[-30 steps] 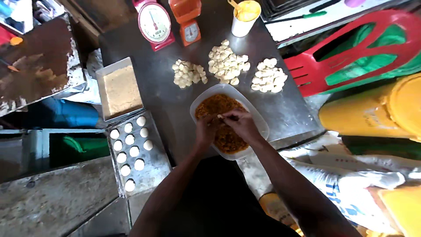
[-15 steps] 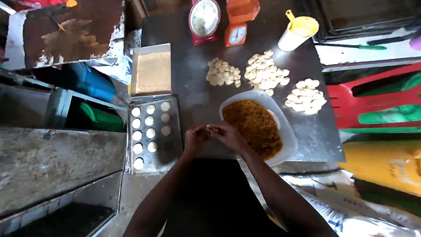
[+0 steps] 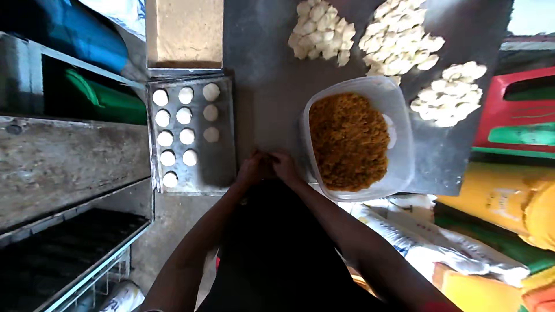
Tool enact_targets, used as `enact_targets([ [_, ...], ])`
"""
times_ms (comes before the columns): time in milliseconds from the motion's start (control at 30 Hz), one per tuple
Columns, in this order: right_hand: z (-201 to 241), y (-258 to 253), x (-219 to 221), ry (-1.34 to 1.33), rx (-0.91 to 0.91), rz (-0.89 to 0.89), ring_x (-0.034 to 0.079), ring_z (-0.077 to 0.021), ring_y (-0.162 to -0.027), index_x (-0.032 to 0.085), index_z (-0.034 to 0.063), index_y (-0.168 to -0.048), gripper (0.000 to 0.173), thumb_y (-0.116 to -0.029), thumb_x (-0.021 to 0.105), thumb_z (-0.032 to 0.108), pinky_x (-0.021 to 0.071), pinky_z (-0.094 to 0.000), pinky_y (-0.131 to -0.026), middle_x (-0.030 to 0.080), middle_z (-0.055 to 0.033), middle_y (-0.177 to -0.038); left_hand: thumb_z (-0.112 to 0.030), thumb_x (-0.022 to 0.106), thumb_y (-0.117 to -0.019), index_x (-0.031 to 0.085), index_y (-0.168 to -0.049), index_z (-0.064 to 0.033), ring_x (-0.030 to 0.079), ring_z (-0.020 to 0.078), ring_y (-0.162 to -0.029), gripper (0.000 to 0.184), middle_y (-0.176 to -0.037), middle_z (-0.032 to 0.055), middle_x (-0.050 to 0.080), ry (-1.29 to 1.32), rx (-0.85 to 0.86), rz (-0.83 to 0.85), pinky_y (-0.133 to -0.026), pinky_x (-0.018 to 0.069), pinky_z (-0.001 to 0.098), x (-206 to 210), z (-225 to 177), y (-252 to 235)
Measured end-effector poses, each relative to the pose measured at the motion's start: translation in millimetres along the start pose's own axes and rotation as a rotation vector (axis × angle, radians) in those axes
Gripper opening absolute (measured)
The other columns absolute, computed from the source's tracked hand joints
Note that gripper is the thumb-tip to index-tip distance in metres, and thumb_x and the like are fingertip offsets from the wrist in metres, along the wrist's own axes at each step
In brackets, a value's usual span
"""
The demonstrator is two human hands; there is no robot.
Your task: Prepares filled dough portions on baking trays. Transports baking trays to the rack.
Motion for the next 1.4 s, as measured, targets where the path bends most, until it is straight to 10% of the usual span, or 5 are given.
enact_targets([
  [267,5,1,-2,0.087,-0.136,0.034,0.067,-0.0285,-0.104,0.077,0.0073,-0.113,0.02,-0.0984,0.063,0.008,0.0562,-0.0488,-0.094,0.069,-0.0148,-0.112,-0.011,0.067,-0.0968,0.074,-0.11,-0.0035,0.067,0.0304,-0.112,0.017,-0.128,0.0168,0.065,0.045,-0.055,-0.105,-0.099,0.0557,0.0484,0,-2,2],
  [533,46,-3,10,0.435,0.025,0.167,0.062,-0.0381,-0.122,0.058,0.0107,-0.141,0.049,-0.0942,0.07,0.015,0.0538,-0.0585,-0.098,0.058,-0.018,-0.141,-0.019,0.063,-0.1004,0.06,-0.135,-0.0015,0.065,0.0311,-0.119,0.039,-0.13,0.0194,0.065,0.218,-0.084,-0.02,-0.106,0.0515,0.0482,-27,1,23],
  [667,57,13,15,0.369,0.048,0.314,0.067,-0.0339,-0.111,0.069,0.0072,-0.126,0.041,-0.0937,0.073,0.032,0.0541,-0.0568,-0.098,0.069,-0.018,-0.121,-0.022,0.057,-0.1038,0.054,-0.145,-0.0083,0.068,0.0201,-0.114,0.044,-0.134,0.0126,0.065,0.36,-0.065,-0.188,-0.102,0.0555,0.0388,-86,32,112],
  [1000,202,47,188,0.362,-0.818,0.451,0.063,-0.0247,-0.127,0.067,0.0137,-0.135,0.036,-0.1011,0.056,0.01,0.0539,-0.0424,-0.105,0.063,-0.0106,-0.141,-0.019,0.056,-0.1039,0.071,-0.124,-0.0094,0.069,0.0228,-0.108,0.026,-0.121,0.0102,0.07,-0.143,-0.043,-0.389,-0.097,0.0571,0.0461,-230,177,244],
  [1400,163,38,224,0.596,-0.973,0.579,0.02,-0.0237,-0.158,0.043,0.0149,-0.157,0.06,-0.1072,0.042,0.048,0.0155,-0.051,-0.129,0.032,-0.0054,-0.168,-0.009,0.067,-0.0929,0.074,-0.107,-0.0101,0.069,0.0285,-0.099,0.016,-0.105,0.0093,0.071,-0.711,0.426,-0.135,-0.089,0.0569,0.0483,-287,89,197],
])
Point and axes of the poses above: each hand's wrist, its own y-axis away from the middle knuckle, its own x-axis out of the palm, z = x × y, the point moved 6 cm from there along -y, towards the middle knuckle
